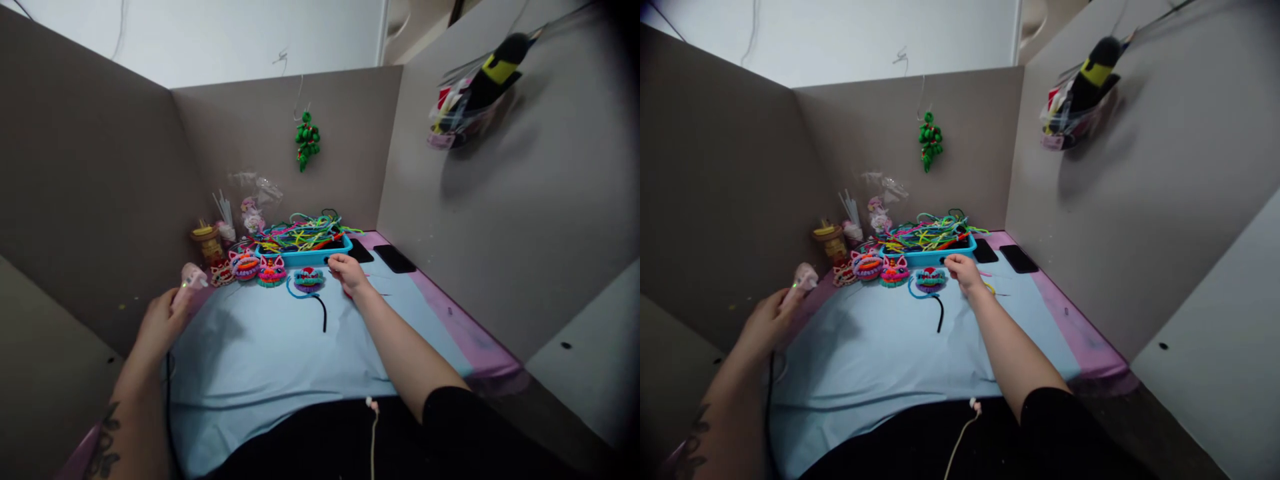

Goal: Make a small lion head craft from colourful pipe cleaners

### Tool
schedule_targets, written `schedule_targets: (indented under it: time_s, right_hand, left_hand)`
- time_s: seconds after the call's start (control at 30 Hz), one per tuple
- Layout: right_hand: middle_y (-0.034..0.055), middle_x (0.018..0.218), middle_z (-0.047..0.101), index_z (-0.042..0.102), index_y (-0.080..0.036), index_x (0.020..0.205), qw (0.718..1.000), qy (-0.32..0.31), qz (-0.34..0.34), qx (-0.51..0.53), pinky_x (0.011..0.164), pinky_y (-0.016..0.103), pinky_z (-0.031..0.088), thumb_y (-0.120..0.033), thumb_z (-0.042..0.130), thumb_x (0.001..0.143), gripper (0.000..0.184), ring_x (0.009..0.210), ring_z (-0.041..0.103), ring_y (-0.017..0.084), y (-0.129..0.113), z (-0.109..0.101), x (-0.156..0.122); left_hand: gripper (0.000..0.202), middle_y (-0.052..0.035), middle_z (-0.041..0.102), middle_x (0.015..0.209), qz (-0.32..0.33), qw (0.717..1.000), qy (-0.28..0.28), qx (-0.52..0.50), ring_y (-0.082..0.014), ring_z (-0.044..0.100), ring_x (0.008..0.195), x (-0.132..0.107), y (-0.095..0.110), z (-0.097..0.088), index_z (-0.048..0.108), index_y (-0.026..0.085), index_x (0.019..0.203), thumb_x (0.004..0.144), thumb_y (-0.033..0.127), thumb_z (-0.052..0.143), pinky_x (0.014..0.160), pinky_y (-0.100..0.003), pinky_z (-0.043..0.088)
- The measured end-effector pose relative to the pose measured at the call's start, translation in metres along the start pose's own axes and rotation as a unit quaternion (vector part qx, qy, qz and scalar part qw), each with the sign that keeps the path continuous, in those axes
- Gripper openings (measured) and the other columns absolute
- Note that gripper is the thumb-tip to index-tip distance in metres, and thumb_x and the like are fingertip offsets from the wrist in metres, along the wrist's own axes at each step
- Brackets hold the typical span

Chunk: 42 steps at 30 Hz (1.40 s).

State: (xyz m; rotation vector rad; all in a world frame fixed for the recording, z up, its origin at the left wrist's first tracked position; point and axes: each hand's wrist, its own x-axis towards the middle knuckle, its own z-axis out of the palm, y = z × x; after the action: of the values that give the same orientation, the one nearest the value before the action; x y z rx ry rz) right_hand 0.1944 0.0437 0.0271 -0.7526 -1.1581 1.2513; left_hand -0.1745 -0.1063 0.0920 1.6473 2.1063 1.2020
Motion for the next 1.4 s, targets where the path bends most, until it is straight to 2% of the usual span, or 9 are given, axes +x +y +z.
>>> schedule_targets:
  time_s: [0.1,0.2,0.27,0.37,0.6,0.83,0.97,1.13,1.4]
  right_hand:
    - [-0.0039,0.055,0.046,0.054,-0.018,0.064,0.991,-0.057,0.03,0.12,0.043,0.02,0.024,-0.03,0.074,0.058,0.025,0.05,0.037,0.008,-0.002,0.003,-0.003]
    - [-0.0017,0.061,0.048,0.054,-0.018,0.067,0.971,-0.121,0.05,0.201,0.043,0.02,0.024,-0.029,0.075,0.06,0.025,0.054,0.039,0.009,-0.004,0.009,-0.009]
    - [-0.0008,0.065,0.047,0.053,-0.018,0.067,0.959,-0.154,0.052,0.23,0.043,0.02,0.023,-0.029,0.075,0.062,0.025,0.056,0.038,0.009,-0.006,0.013,-0.014]
    - [-0.0005,0.068,0.044,0.05,-0.018,0.066,0.945,-0.197,0.044,0.258,0.044,0.02,0.023,-0.031,0.074,0.063,0.027,0.058,0.036,0.009,-0.008,0.019,-0.02]
    - [-0.0022,0.064,0.035,0.044,-0.019,0.059,0.922,-0.249,0.035,0.295,0.045,0.021,0.02,-0.033,0.075,0.057,0.035,0.056,0.029,0.01,-0.009,0.028,-0.03]
    - [-0.0031,0.061,0.032,0.033,-0.018,0.052,0.908,-0.289,0.037,0.3,0.049,0.022,0.027,-0.04,0.077,0.051,0.049,0.057,0.034,0.011,-0.003,0.032,-0.035]
    - [-0.0039,0.058,0.031,0.031,-0.018,0.051,0.897,-0.32,0.049,0.3,0.05,0.023,0.029,-0.04,0.077,0.053,0.051,0.055,0.035,0.011,-0.004,0.034,-0.038]
    - [-0.0042,0.055,0.031,0.03,-0.017,0.049,0.899,-0.324,0.052,0.289,0.051,0.023,0.03,-0.04,0.078,0.051,0.054,0.054,0.037,0.011,-0.007,0.039,-0.042]
    - [-0.0038,0.053,0.033,0.032,-0.018,0.048,0.902,-0.324,0.05,0.281,0.05,0.024,0.03,-0.038,0.077,0.051,0.049,0.052,0.033,0.011,-0.006,0.042,-0.043]
  left_hand:
    - [0.048,-0.0012,0.051,0.069,-0.025,0.965,-0.064,-0.254,-0.0127,0.044,0.062,-0.005,0.019,0.027,0.056,0.015,0.085,0.069,0.06,0.059,0.052,-0.02,0.036]
    - [0.066,0.003,0.044,0.062,-0.04,0.863,-0.16,-0.478,-0.0074,0.035,0.052,-0.021,0.043,0.063,0.053,0.014,0.096,0.054,0.061,0.071,0.042,-0.016,0.027]
    - [0.064,0.0065,0.037,0.059,-0.045,0.82,-0.215,-0.529,-0.0048,0.029,0.048,-0.033,0.059,0.084,0.052,0.014,0.1,0.052,0.049,0.078,0.04,-0.015,0.023]
    - [0.052,0.0069,0.037,0.059,-0.051,0.797,-0.256,-0.544,-0.0042,0.034,0.049,-0.049,0.079,0.103,0.051,0.016,0.098,0.058,0.037,0.076,0.043,-0.015,0.027]
    - [0.041,0.005,0.046,0.055,-0.01,0.848,-0.315,-0.427,-0.0068,0.043,0.045,-0.068,0.088,0.131,0.05,0.015,0.094,0.07,0.045,0.065,0.042,-0.018,0.031]
    - [0.048,-0.0018,0.054,0.081,0.052,0.83,-0.366,-0.417,-0.0074,0.049,0.055,-0.073,0.08,0.151,0.052,0.015,0.103,0.067,0.041,0.069,0.048,-0.022,0.042]
    - [0.043,0.0,0.052,0.069,0.074,0.856,-0.353,-0.37,-0.0082,0.046,0.054,-0.073,0.08,0.153,0.055,0.013,0.101,0.067,0.036,0.068,0.051,-0.022,0.041]
    - [0.064,-0.0048,0.056,0.092,0.175,0.895,-0.294,-0.286,-0.0135,0.049,0.071,-0.069,0.081,0.156,0.047,0.021,0.125,0.063,0.02,0.065,0.06,-0.024,0.044]
    - [0.069,-0.0029,0.056,0.09,0.231,0.92,-0.262,-0.176,-0.0164,0.049,0.072,-0.067,0.074,0.164,0.051,0.024,0.123,0.056,0.007,0.053,0.064,-0.029,0.044]
